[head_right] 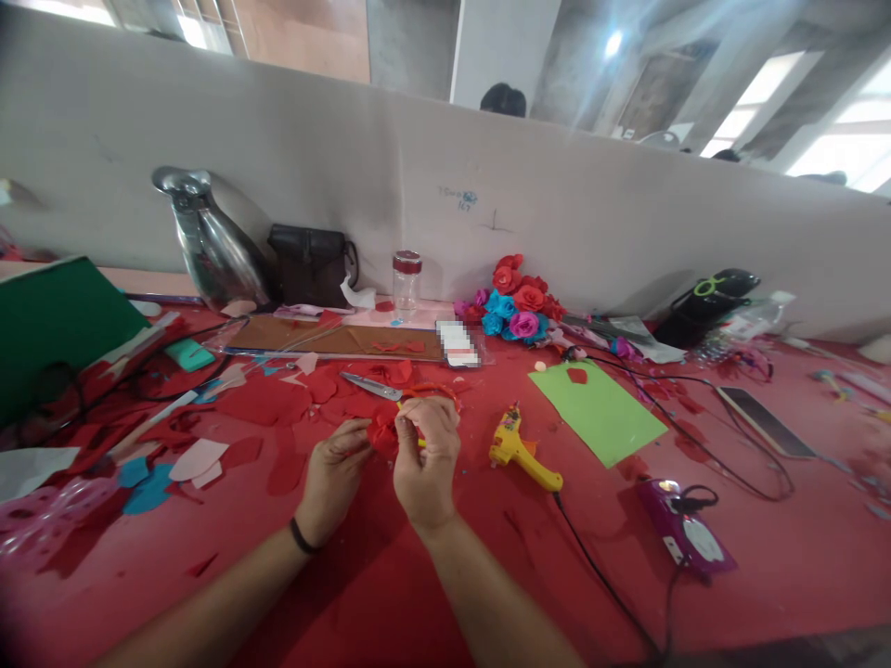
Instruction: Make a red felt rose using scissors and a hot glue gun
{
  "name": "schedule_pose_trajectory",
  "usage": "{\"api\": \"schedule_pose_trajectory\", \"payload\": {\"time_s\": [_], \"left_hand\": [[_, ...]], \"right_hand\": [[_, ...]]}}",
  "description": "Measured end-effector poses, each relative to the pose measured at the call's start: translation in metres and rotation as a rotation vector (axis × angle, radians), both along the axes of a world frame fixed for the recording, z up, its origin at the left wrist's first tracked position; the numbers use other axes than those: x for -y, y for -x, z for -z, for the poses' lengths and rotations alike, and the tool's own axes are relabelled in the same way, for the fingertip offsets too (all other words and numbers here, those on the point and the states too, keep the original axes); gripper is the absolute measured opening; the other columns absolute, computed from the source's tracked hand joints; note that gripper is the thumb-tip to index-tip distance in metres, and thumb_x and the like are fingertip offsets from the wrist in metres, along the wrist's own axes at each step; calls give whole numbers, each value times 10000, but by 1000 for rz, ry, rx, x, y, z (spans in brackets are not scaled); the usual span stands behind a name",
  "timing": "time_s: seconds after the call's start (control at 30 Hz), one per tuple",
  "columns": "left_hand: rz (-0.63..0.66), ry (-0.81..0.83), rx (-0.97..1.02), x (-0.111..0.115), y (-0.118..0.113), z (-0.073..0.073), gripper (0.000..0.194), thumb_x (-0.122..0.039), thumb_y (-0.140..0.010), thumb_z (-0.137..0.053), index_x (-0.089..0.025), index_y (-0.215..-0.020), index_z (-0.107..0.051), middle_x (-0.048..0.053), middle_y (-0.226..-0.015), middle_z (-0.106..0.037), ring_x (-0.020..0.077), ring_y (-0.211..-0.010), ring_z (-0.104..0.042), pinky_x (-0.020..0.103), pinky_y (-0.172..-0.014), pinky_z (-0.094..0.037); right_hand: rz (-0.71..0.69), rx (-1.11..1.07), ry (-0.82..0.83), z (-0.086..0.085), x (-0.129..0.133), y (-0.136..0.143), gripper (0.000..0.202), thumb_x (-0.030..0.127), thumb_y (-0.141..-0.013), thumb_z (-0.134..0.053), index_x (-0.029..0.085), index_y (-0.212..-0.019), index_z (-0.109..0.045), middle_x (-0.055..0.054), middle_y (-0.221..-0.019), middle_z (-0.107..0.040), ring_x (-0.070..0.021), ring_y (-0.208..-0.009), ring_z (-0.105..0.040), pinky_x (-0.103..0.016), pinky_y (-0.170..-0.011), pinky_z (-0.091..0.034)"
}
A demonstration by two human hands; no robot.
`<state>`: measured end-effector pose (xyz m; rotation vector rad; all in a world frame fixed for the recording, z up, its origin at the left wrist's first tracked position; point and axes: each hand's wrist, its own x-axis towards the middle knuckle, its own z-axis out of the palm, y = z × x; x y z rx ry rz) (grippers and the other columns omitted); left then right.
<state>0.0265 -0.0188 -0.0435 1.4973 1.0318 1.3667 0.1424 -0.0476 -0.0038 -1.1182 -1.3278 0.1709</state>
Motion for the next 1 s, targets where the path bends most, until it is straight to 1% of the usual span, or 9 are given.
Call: {"api": "schedule_pose_trajectory", "payload": {"time_s": [0.17, 0.4, 0.63, 0.73, 0.8, 0.9, 0.93, 0.97, 1.0], "left_hand": [[-5, 8, -16, 0, 0, -1, 127, -214, -680, -634, -234, -679, -759, 62, -844, -725, 196, -788, -622, 298, -736, -506], [-10, -1, -16, -1, 0, 0, 123, -222, -680, -633, -237, -672, -755, 61, -848, -726, 203, -799, -622, 309, -742, -501], [4, -27, -67, -2, 1, -5, 118, -195, -681, -619, -219, -662, -733, 59, -815, -722, 197, -774, -620, 311, -751, -486], [-20, -73, -134, -4, 1, -7, 99, -200, -689, -620, -210, -663, -715, 54, -740, -712, 195, -724, -619, 303, -708, -483], [-39, -116, -199, -5, 1, -9, 100, -211, -704, -614, -206, -661, -704, 55, -715, -709, 194, -701, -618, 296, -678, -476], [-72, -179, -339, -7, 6, -10, 122, -201, -728, -593, -206, -666, -699, 55, -695, -707, 192, -663, -612, 293, -655, -458], [-90, -199, -387, -9, 8, -11, 123, -195, -728, -595, -209, -659, -697, 53, -679, -703, 192, -645, -607, 294, -649, -451], [-106, -218, -426, -10, 11, -12, 122, -190, -724, -602, -212, -649, -695, 51, -660, -697, 191, -627, -601, 294, -644, -445], [-120, -234, -453, -12, 13, -13, 118, -188, -720, -610, -215, -642, -695, 49, -647, -693, 191, -615, -598, 294, -644, -441]], "right_hand": [[-4, 9, -6, 1, -1, 0, 144, 134, -857, -478, 220, -750, -523, -32, -791, -582, -182, -801, -524, -346, -744, -434], [5, 20, 6, 0, -1, 1, 143, 147, -858, -479, 219, -743, -523, -34, -775, -580, -183, -795, -523, -348, -740, -437], [36, 27, 34, -1, 0, 1, 139, 166, -872, -466, 216, -761, -533, -36, -778, -584, -187, -815, -517, -349, -753, -432], [49, 51, 68, -6, 1, -4, 81, 215, -855, -506, 213, -886, -581, -56, -888, -605, -204, -903, -520, -375, -813, -429], [77, 45, 63, -12, 1, -10, 197, 251, -838, -541, 219, -1030, -567, -66, -988, -593, -209, -950, -515, -387, -847, -422], [174, 32, -32, -19, -1, -24, 391, 294, -834, -570, 248, -1212, -479, -81, -1123, -538, -213, -976, -504, -403, -860, -412], [202, 87, -66, -21, -2, -29, 414, 301, -831, -585, 268, -1230, -479, -84, -1167, -521, -226, -1008, -492, -422, -879, -395], [225, 185, -86, -22, -3, -34, 398, 301, -825, -603, 292, -1212, -513, -79, -1197, -515, -244, -1053, -470, -446, -906, -365], [241, 303, -89, -22, -4, -38, 340, 289, -822, -616, 316, -1158, -570, -66, -1202, -528, -264, -1099, -441, -467, -930, -328]]}}
